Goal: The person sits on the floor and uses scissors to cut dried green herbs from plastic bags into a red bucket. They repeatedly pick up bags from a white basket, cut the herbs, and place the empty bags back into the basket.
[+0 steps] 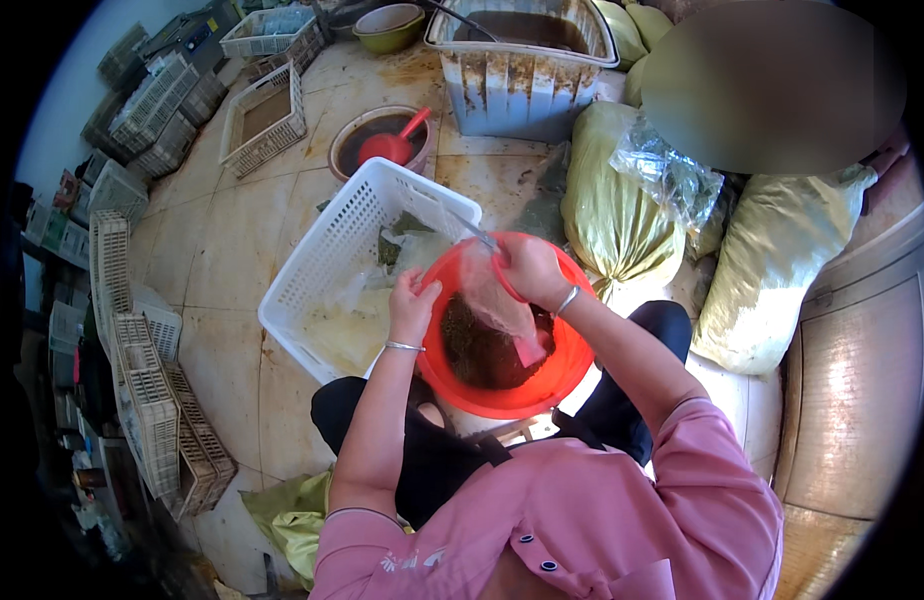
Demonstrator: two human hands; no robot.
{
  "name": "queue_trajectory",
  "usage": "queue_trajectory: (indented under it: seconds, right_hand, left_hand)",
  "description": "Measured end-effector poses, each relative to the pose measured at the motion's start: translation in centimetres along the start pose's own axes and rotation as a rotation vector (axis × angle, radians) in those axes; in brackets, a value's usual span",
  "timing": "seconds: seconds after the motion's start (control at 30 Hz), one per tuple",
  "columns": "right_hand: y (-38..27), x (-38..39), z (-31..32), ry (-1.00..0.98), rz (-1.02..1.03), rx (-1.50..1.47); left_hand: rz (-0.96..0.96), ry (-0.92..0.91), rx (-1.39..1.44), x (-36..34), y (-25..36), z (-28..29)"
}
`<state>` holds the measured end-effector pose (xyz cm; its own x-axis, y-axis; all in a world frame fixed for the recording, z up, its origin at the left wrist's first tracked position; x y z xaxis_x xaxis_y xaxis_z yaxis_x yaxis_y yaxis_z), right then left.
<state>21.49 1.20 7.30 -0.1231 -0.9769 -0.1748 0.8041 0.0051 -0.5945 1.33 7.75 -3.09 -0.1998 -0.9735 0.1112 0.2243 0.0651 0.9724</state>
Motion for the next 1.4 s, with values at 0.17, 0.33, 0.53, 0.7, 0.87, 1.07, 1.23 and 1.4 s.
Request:
queue_trajectory:
  seconds: [0.17,0.33,0.53,0.7,0.87,1.07,1.23,1.4]
  right_hand:
    - [-1.1,-1.0,1.5,-0.078,0.028,0.107]
    - [-2.3,-1.8,1.8,-0.166,0.146,-0.016]
    - [-6.8,-2.4,1.1,-0.264,0.295,0.047]
    - [-7.3,-3.3,1.4,-0.094,0.346,0.076]
    - [-1.6,-3.0,6.7,0.253,0.182,-0.2]
    - [7.7,0.8,7.0,0.19,-0.138,-0.205]
    - [14.4,2.1,3.9,0.194,-0.274,-0.391]
    - [15.4,1.7,2.3,0.169,-0.353,-0.388]
  left_hand:
    - [0.031,-0.034,0.019,0.8,1.0,0.3]
    - [-0.133,-0.139,0.119,1.0,4.6,-0.1]
    - [-0.437,-0.201,-0.028,1.1,8.8,-0.9]
    - [-0.094,-0.044,0.014,-0.9,4.6,0.8]
    - [0.107,0.448,0.109,-4.0,1.6,11.9]
    - [0.226,0.527,0.547,-6.3,-2.8,22.7]
    - [0.524,0.545,0.655,-5.6,-13.6,25.1]
    - [0.518,0.682,-0.151,-3.3,-14.4,26.2]
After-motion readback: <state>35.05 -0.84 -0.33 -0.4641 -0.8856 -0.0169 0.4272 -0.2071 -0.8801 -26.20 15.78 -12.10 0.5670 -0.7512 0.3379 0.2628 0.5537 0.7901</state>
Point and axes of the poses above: each hand's wrist, its own x-axis away from the middle knuckle, its own z-axis out of the back of the hand, y = z × x, the point moved 9 cm from there along -x, towards the middle knuckle, and after that the axes turned 5 degrees about z, right-handed, at the moved point
